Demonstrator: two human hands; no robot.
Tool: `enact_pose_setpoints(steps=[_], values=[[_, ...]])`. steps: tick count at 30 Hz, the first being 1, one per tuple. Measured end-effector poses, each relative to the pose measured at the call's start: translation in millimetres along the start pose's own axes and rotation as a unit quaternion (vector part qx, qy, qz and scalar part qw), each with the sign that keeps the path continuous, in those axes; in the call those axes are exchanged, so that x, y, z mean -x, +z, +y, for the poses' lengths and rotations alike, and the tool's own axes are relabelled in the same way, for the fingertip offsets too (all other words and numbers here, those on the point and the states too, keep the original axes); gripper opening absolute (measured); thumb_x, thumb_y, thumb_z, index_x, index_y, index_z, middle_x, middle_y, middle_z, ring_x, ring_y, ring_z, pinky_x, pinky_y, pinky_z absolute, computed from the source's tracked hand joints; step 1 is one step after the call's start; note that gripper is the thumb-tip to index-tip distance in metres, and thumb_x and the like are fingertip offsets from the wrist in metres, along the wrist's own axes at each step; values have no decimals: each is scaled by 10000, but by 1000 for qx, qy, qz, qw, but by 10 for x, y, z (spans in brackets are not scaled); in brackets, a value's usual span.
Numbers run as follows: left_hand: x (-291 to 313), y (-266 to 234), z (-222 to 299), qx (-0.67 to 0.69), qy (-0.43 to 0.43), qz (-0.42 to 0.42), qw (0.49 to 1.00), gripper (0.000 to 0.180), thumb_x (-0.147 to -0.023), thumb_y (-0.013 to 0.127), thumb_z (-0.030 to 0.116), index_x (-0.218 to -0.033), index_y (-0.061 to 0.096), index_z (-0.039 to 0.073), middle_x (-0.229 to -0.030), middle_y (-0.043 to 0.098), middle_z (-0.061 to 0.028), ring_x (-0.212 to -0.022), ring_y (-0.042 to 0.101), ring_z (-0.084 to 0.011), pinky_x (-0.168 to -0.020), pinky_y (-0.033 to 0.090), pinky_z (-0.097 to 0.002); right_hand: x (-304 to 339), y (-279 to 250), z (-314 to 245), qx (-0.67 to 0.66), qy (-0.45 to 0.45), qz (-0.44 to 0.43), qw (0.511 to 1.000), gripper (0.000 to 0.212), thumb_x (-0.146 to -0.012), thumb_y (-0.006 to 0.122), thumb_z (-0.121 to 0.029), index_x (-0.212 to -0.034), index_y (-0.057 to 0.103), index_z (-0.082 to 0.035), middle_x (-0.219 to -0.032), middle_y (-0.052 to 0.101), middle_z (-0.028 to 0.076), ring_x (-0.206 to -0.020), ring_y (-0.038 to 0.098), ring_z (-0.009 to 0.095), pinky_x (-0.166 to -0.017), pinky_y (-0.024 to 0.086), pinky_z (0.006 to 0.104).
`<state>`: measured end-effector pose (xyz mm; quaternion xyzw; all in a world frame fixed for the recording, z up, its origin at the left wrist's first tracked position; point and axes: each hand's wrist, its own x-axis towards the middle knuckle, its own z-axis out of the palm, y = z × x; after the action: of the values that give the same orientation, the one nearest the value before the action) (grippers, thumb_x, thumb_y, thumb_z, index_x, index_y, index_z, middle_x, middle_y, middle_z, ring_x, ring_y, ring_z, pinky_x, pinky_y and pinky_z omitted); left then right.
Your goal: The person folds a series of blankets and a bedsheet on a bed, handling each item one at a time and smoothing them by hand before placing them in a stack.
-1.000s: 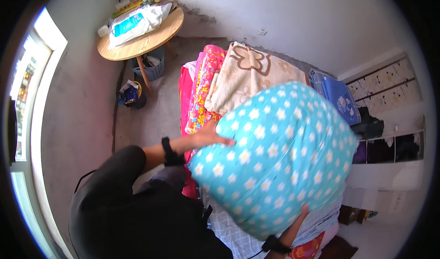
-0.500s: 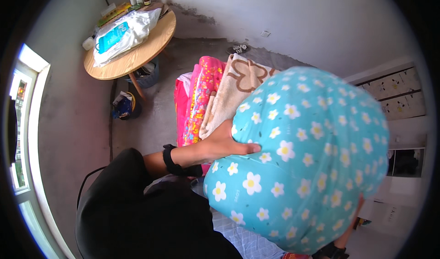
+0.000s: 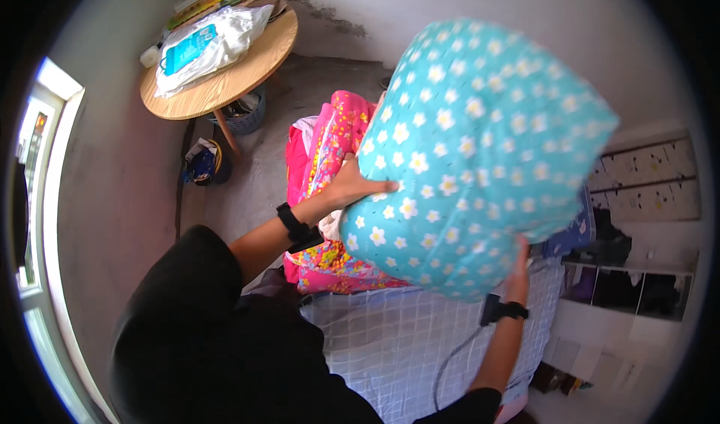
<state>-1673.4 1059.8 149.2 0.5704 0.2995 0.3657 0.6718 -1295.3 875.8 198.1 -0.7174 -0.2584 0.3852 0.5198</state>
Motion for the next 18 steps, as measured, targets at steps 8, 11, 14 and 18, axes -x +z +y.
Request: enact_pose_setpoints(steps=[8,11,14,18], values=[[51,-224,-1367,-5,-214,97,972,844,-643,766,402,-1263,357,2,-1126,541,-170,-1011,553,-246,-867,445,-350,-913,218,869,162,176,-9,971,838,-761,534,-520,-1357,210,-29,-1306,369,165,-1162,400,311,-945,342,410],[96,-90,-1057,22,-169,95,981,829,-654,763,381,-1250,349,-21,-1096,549,-170,-951,581,-250,-825,471,-344,-934,223,902,367,130,93,916,891,-739,537,-521,-1383,147,-43,-1347,308,209,-1201,357,361,-962,308,464],[149,-46,-1121,23,-165,108,980,821,-670,752,370,-1247,335,-40,-1067,550,-187,-933,587,-254,-798,491,-347,-630,494,681,510,-28,170,843,820,-761,532,-483,-1387,169,-95,-1370,267,212,-1230,313,379,-964,269,524],[367,99,-1024,104,-134,193,966,708,-698,744,224,-1195,346,-86,-1041,535,-202,-909,578,-259,-776,500,-352,382,886,566,500,-209,101,834,647,-819,499,-403,-1366,254,-161,-1417,185,158,-1295,194,350,-969,147,613]])
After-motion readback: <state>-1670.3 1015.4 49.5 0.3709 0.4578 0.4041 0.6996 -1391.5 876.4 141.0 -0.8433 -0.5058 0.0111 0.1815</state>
